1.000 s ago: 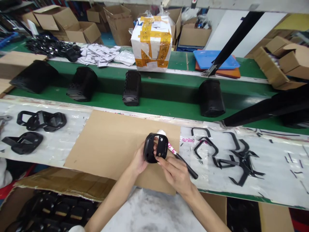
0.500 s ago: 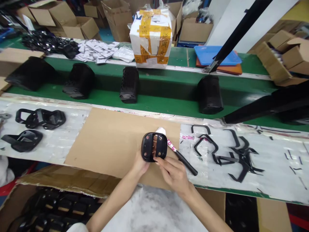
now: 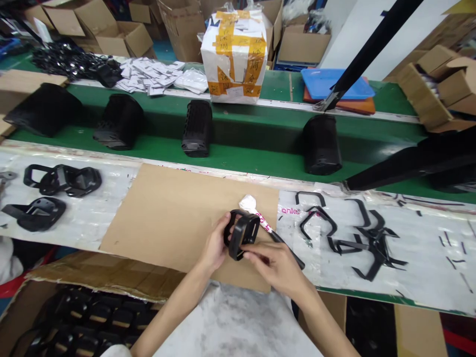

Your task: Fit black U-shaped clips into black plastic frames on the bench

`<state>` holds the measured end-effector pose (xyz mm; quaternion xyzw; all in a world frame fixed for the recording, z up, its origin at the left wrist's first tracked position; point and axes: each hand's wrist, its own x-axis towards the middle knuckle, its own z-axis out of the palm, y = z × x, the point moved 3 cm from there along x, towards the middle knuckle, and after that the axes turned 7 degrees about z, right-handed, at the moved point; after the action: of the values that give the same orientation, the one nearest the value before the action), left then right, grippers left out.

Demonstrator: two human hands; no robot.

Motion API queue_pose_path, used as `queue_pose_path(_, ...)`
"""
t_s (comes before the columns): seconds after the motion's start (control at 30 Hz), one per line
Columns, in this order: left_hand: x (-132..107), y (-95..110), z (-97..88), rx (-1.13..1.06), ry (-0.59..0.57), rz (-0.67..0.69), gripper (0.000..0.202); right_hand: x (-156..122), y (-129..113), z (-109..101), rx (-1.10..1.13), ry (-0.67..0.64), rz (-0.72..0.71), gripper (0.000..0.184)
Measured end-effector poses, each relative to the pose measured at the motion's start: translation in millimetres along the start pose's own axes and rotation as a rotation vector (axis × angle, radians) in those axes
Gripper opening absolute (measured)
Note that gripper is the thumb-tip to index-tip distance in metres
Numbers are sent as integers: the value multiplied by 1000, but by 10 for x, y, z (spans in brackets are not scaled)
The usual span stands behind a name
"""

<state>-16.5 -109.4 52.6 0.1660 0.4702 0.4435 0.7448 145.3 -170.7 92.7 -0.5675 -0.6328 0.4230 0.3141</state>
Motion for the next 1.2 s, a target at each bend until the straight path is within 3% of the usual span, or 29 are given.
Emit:
queue_pose_path(0.07, -33, 29, 58, -29, -44, -1, 63, -12, 49, -83, 46, 221, 39, 24)
queue_pose_path(0.13, -81, 38, 125, -32, -89, 10, 62, -17, 92, -103, 95, 332, 54, 60)
queue_pose_path(0.2, -133, 12, 174, -7, -114, 38, 59, 4, 117, -39, 162, 261, 72, 100)
queue_pose_path(0.23, -155, -7, 187, 21, -116, 61, 58, 17, 123, 4, 197, 214, 92, 109)
queue_pose_path(0.37, -189, -34, 176, 151, -115, 137, 58, 57, 110, 100, 293, 191, 200, 88)
queue_pose_path(0.47, -178, 19, 172, 78, -217, 29, 56, 63, 72, 86, 385, 166, 206, 76)
queue_pose_path(0.63, -193, 98, 179, -31, -380, -155, 55, 25, 29, 29, 544, 21, 194, 78)
queue_pose_path(0.87, -152, 79, 144, 290, -332, 153, 47, 36, -2, 23, 225, 179, 156, 81)
queue_pose_path(1.2, -185, 166, 200, 492, -249, 307, 36, 20, -15, 64, 104, 294, 114, 82)
